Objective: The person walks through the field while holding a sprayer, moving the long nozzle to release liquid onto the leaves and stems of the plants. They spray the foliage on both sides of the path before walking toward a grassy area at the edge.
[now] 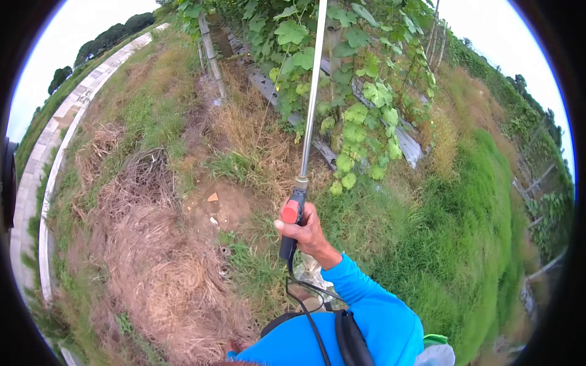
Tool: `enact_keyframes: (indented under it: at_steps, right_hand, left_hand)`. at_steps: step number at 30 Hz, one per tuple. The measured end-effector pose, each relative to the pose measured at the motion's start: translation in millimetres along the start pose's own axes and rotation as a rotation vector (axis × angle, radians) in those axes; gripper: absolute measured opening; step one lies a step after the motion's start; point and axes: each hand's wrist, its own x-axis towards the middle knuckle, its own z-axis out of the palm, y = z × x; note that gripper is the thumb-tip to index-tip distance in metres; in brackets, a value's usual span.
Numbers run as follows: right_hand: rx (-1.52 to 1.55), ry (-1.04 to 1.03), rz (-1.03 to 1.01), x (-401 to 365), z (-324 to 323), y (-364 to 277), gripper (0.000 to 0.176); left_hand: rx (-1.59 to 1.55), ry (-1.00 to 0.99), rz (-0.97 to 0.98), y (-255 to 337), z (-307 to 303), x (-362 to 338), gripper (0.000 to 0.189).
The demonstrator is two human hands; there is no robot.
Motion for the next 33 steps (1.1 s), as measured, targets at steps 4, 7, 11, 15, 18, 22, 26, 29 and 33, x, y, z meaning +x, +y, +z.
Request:
enact_keyframes:
  at_steps: [4,7,11,15,18,22,26,29,33]
  right_hand:
    - [-0.133,0.038,0.049,-31.2,-7.6,36.1,0.027]
    - [-0.063,0.097,0.138,-41.2,-22.9,10.4,0.027]
    - [-0.112,0.123,0.169,-52.3,-50.5,-2.2,0.027]
    - [-0.429,0.218,0.111,-74.1,-84.3,13.2,0.027]
    - [-0.651,0.251,0.214,-94.9,-120.8,25.1,0.029]
    - [-0.813,0.298,0.355,-129.1,-163.8,7.4,0.025]
    - [-1.114,0.295,0.427,-154.0,-188.0,-12.8,0.026]
    - [-1.102,0.25,0.629,-149.7,-157.6,-21.6,0.029]
    - [-0.801,0.092,0.645,-112.0,-88.9,5.4,0.029]
  left_hand:
    - [-0.159,-0.168,-0.111,14.3,-20.9,15.9,0.024]
    - [0.085,0.048,-0.01,5.1,-6.7,1.9,0.022]
    - [0.12,0.059,0.076,-0.2,9.0,-18.8,0.019]
    - [0.233,0.131,0.041,-2.1,14.0,-31.6,0.024]
    - [0.239,0.118,0.046,-8.4,4.6,-27.9,0.027]
    - [0.328,0.123,-0.007,-23.5,-3.7,-14.8,0.03]
    - [0.31,0.087,-0.031,-38.5,-9.9,4.3,0.031]
    - [0.405,0.027,-0.159,-40.1,-7.6,33.4,0.027]
    - [0.362,0.063,-0.023,-40.2,22.7,29.9,0.023]
